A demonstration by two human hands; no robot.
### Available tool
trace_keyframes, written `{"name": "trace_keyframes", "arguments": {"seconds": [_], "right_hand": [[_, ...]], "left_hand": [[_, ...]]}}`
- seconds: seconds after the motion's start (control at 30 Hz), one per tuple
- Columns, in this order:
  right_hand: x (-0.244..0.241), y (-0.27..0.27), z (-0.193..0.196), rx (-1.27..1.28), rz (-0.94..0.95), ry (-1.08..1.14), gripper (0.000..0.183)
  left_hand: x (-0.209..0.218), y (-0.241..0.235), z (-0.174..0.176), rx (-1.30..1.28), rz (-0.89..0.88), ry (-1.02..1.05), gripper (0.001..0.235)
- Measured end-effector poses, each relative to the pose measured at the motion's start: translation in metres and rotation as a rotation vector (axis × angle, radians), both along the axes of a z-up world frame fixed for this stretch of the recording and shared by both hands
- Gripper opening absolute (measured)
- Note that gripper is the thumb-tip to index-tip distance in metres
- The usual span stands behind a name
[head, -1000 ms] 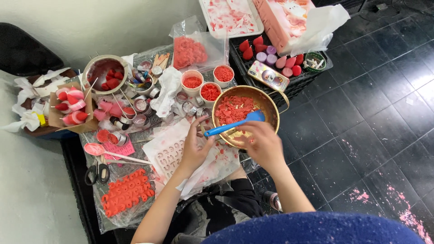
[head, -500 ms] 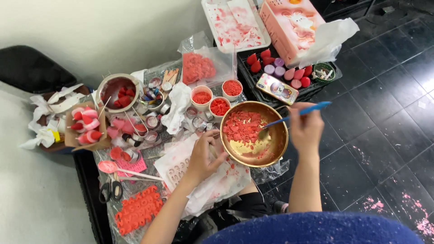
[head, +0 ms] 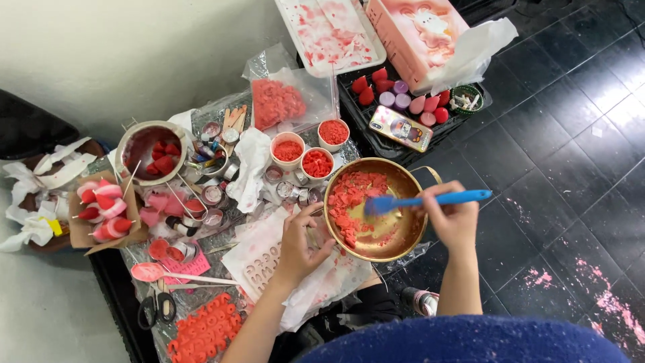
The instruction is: The person scoops red wax pieces from a brass bowl and presses them into a silicone letter-shaped mold on the table. They add more wax from small cups, spread it with a blue spatula, and continue filling the mold cavities.
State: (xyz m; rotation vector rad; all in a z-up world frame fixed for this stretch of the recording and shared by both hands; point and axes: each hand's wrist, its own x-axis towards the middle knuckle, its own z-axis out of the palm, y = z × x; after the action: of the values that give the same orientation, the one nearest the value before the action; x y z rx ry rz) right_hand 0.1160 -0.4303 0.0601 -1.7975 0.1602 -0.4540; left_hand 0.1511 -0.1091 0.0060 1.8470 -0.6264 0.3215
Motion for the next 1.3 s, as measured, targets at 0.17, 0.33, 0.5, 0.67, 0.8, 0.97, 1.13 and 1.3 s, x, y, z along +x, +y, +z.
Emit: {"name": "trace_keyframes", "arguments": {"seconds": [0.17, 0.33, 0.5, 0.67, 0.8, 0.97, 1.13, 1.3], "right_hand": [[0.015, 0.034, 0.017, -0.148, 0.124, -0.028, 0.009], [-0.001, 0.008, 0.01, -0.066, 0.514, 0.003, 0.016], [0.003, 0.01, 0.013, -0.125, 0.094, 0.002, 0.009], [-0.002, 0.009, 0.011, -0.116, 0.472, 0.028, 0.015], [-0.004, -0.024, -0.013, 0.129, 0.176, -0.025, 0.014], [0.004, 0.016, 0.007, -0.16, 0.295, -0.068, 0.016], [-0.009, -0.011, -0.029, 0.103, 0.378, -0.163, 0.017], [0.006, 0.04, 0.023, -0.445, 0.169, -0.039, 0.013]], "left_hand": [[-0.001, 0.002, -0.009, 0.008, -0.017, -0.042, 0.062], [-0.001, 0.002, -0.017, 0.048, 0.044, -0.065, 0.071], [-0.001, 0.003, -0.015, 0.038, 0.054, -0.084, 0.07], [-0.003, 0.002, -0.015, 0.058, 0.051, -0.061, 0.069], [-0.004, 0.0, -0.015, 0.064, 0.08, -0.069, 0.069], [-0.001, 0.001, 0.001, 0.043, 0.094, -0.068, 0.067], [0.0, 0.002, 0.013, 0.072, 0.152, -0.041, 0.058], [0.004, 0.01, 0.019, 0.08, 0.049, 0.009, 0.054]]}}
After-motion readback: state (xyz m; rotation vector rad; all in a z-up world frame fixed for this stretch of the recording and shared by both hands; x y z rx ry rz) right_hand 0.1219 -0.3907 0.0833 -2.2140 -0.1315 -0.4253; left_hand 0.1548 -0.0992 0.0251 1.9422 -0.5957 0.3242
